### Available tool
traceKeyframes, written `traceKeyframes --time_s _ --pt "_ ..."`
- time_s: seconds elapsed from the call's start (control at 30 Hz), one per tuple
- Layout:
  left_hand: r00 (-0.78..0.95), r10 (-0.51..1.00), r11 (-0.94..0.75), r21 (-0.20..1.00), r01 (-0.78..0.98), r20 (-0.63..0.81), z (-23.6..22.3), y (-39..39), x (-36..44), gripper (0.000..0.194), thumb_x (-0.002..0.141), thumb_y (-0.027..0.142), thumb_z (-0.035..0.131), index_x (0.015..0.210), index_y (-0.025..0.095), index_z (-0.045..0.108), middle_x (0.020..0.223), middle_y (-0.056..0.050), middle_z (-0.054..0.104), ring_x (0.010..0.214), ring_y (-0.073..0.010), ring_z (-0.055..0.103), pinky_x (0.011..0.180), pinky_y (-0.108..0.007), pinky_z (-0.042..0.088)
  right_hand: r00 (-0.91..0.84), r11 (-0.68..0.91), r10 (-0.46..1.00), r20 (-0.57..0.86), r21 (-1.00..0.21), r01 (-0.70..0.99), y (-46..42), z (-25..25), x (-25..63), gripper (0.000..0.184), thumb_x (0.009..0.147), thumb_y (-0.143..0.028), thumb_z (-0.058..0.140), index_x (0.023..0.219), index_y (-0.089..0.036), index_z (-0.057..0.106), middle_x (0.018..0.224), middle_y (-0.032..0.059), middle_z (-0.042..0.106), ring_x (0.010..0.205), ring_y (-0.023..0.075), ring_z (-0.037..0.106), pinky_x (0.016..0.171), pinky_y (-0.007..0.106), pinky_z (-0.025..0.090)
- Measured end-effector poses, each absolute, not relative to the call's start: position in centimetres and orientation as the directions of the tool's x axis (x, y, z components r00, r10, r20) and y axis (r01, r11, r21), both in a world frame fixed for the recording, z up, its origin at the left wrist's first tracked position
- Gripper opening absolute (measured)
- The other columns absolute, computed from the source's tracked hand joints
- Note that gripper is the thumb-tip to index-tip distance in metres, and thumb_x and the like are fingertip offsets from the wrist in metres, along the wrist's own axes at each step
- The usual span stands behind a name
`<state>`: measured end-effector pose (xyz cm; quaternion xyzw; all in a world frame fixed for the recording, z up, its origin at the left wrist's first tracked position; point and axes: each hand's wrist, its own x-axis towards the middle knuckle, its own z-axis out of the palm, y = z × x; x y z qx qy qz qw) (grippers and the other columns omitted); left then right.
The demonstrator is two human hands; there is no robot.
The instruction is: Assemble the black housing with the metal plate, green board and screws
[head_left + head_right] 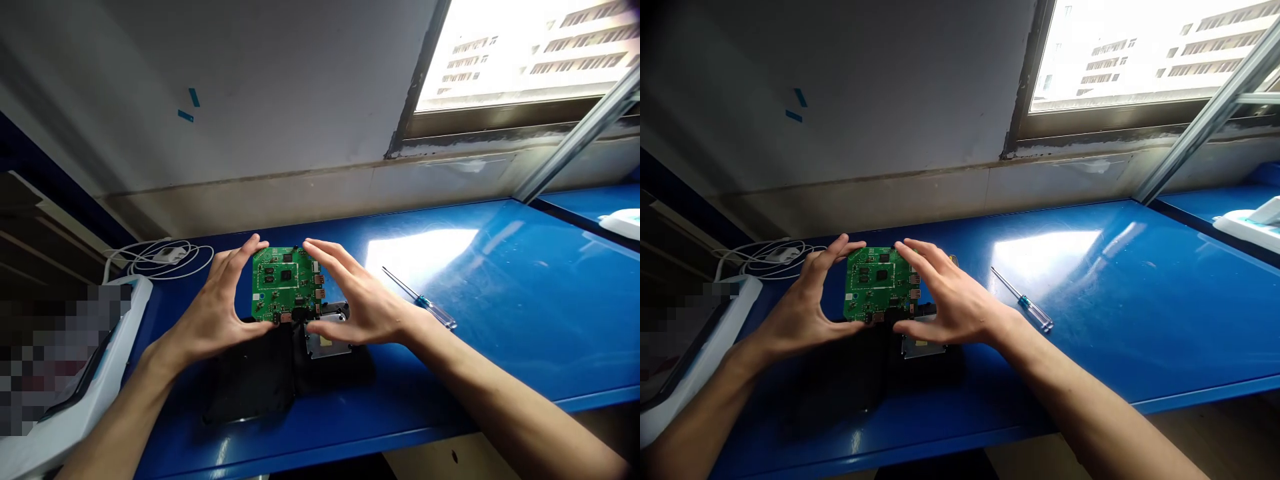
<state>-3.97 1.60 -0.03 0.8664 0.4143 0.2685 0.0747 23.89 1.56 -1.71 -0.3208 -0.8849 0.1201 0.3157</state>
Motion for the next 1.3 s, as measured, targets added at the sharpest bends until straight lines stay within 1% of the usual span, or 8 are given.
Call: traceKeyframes --time_s 0.07,0.1,0.2,0.3,0.57,0.9,1.13,1.3 --pt "0.513 0.735 -0.667 0.332 0.668 0.444 -0.3 1.6 -3.9 0.121 0.076 0.028 0.086 0.163 0.043 0.003 0.161 -0.005 0.042 0.144 -0.0344 0.042 0.119 -0.056 0.038 -0.597 0.761 0.649 0.472 -0.391 0.517 1.7 -2.2 23.5 0.112 0.082 -0.046 0.08 0.165 -0.023 0.008 0.169 0.0196 0.023 0.157 0.035 0.027 0.12 0.055 0.044" --pt "0.512 0.727 -0.673 0.325 0.665 0.457 -0.5 1.6 -3.9 0.122 0.076 0.027 0.087 0.163 0.042 0.004 0.161 -0.005 0.042 0.143 -0.0343 0.042 0.119 -0.055 0.039 -0.592 0.76 0.65 0.477 -0.378 0.529 1.8 -2.4 23.4 0.114 0.082 -0.045 0.08 0.165 -0.024 0.006 0.169 0.0195 0.023 0.156 0.0351 0.028 0.118 0.055 0.046" --pt "0.517 0.699 -0.696 0.303 0.651 0.495 -0.9 1.6 -3.9 0.123 0.074 0.025 0.089 0.164 0.041 0.006 0.161 -0.006 0.043 0.142 -0.0352 0.043 0.117 -0.056 0.042 -0.571 0.775 0.624 0.534 -0.328 0.541 2.2 -3.0 23.1 0.114 0.081 -0.038 0.081 0.166 -0.023 0.006 0.164 0.0209 0.033 0.15 0.0363 0.039 0.109 0.055 0.055" --pt "0.529 0.681 -0.713 0.293 0.638 0.506 -1.3 1.8 -4.0 0.125 0.072 0.024 0.091 0.164 0.039 0.008 0.16 -0.007 0.044 0.142 -0.0363 0.042 0.115 -0.057 0.043 -0.556 0.799 0.576 0.6 -0.268 0.539 2.5 -3.2 23.1 0.115 0.077 -0.036 0.083 0.165 -0.019 0.01 0.158 0.0235 0.041 0.144 0.0387 0.046 0.104 0.058 0.057" --pt "0.538 0.683 -0.716 0.305 0.628 0.495 -1.9 2.2 -4.0 0.121 0.074 0.029 0.09 0.165 0.036 0.01 0.16 -0.01 0.043 0.141 -0.0371 0.041 0.116 -0.06 0.042 -0.535 0.802 0.543 0.647 -0.212 0.558 2.4 -3.1 23.1 0.115 0.074 -0.036 0.084 0.163 -0.014 0.016 0.152 0.0257 0.049 0.138 0.0403 0.052 0.103 0.06 0.058" --pt "0.544 0.688 -0.716 0.326 0.617 0.48 -2.0 1.9 -3.9 0.12 0.076 0.028 0.088 0.165 0.033 0.008 0.161 -0.012 0.04 0.143 -0.0373 0.037 0.118 -0.064 0.039 -0.532 0.794 0.555 0.639 -0.219 0.567 2.3 -3.3 23.1 0.119 0.071 -0.034 0.086 0.164 -0.013 0.015 0.153 0.0257 0.049 0.14 0.0406 0.051 0.106 0.061 0.056" --pt "0.568 0.686 -0.721 0.316 0.617 0.455 -1.9 1.9 -3.7 0.128 0.073 0.031 0.093 0.165 0.031 0.004 0.167 -0.013 0.03 0.15 -0.0374 0.029 0.121 -0.064 0.037 -0.492 0.777 0.589 0.64 -0.281 0.564 2.3 -3.5 23.1 0.14 0.066 -0.029 0.09 0.165 -0.017 -0.007 0.152 0.0265 0.05 0.136 0.0417 0.054 0.1 0.061 0.059" --pt "0.619 0.618 -0.765 0.186 0.617 0.485 -1.3 1.6 -2.9 0.127 0.076 0.033 0.092 0.166 0.026 0.003 0.169 -0.015 0.027 0.155 -0.0392 0.022 0.126 -0.065 0.027 -0.503 0.795 0.558 0.66 -0.251 0.552 2.1 -3.6 22.6 0.139 0.071 -0.031 0.088 0.165 -0.016 -0.013 0.151 0.0272 0.051 0.137 0.042 0.054 0.098 0.061 0.06"
